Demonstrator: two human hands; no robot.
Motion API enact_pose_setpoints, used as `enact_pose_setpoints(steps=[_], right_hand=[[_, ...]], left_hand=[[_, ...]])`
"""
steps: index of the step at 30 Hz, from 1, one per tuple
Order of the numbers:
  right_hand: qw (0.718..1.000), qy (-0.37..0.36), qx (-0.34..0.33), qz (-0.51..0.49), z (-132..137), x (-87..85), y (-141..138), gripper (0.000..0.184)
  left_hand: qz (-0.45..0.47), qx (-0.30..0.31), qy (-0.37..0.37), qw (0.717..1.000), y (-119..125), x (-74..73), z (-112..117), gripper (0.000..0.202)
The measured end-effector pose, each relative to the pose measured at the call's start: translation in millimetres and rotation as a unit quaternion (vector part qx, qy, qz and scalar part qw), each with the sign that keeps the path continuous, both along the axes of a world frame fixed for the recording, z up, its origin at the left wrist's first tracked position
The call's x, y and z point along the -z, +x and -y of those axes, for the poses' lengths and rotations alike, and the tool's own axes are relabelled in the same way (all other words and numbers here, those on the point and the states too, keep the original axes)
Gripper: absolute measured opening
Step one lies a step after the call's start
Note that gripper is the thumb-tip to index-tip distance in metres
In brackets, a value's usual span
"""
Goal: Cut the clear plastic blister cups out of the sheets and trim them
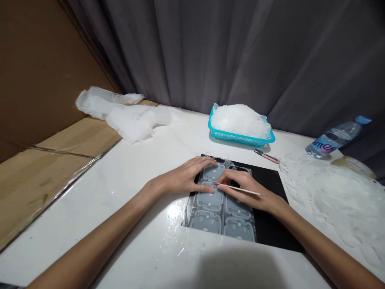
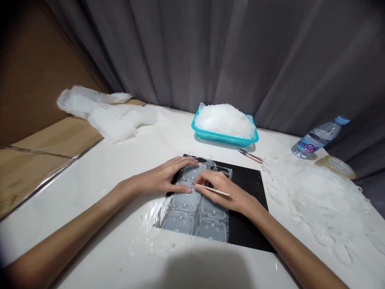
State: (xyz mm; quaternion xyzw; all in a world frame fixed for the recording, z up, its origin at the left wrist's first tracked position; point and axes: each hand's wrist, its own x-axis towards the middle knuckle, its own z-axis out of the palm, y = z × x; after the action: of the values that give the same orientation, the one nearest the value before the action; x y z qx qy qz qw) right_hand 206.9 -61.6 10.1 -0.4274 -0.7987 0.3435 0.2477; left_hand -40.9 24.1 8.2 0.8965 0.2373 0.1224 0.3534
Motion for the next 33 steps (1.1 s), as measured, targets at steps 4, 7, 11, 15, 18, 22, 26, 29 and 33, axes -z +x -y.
enact_pose_setpoints(steps=[4, 7, 11, 15, 18, 22, 26, 29, 33], right_hand=[[1.0, 0.015, -0.002, 0.018, 1.3, 0.3, -2.3, 0.014], [0.999, 0.037, -0.006, 0.031, 2.2, 1.8, -5.4, 0.012], [0.991, 0.116, -0.029, 0.059, 4.8, 2.6, -7.8, 0.011], [0.979, 0.168, -0.042, 0.109, 10.4, 3.1, -5.2, 0.013], [0.971, 0.198, -0.032, 0.128, 11.5, 11.0, -3.7, 0.014], [0.954, 0.249, -0.025, 0.166, 5.2, 26.4, -7.2, 0.023], [0.943, 0.271, 0.018, 0.192, 5.5, 33.9, -16.1, 0.025], [0.932, 0.292, 0.003, 0.214, 9.9, 36.6, -21.0, 0.031], [0.949, 0.279, 0.073, 0.128, -15.4, 27.8, -0.4, 0.027]], left_hand=[[-0.008, 0.004, 0.005, 1.0, -0.9, 3.1, -1.3, 0.075], [-0.017, 0.005, 0.008, 1.0, -0.8, 3.1, -1.2, 0.076], [-0.022, 0.011, 0.021, 0.999, 0.3, 3.1, -2.1, 0.074], [-0.021, 0.012, 0.027, 0.999, 0.6, 3.9, -3.4, 0.075], [-0.021, 0.01, 0.022, 0.999, 0.5, 3.0, -2.8, 0.075], [-0.007, 0.012, 0.019, 1.0, -0.1, 3.6, -2.1, 0.075], [-0.013, 0.01, 0.028, 0.999, -1.3, 7.8, -3.2, 0.083], [-0.04, 0.0, 0.023, 0.999, -1.2, 10.0, -3.7, 0.098], [-0.096, 0.0, -0.014, 0.995, -0.1, 8.4, -1.7, 0.114]])
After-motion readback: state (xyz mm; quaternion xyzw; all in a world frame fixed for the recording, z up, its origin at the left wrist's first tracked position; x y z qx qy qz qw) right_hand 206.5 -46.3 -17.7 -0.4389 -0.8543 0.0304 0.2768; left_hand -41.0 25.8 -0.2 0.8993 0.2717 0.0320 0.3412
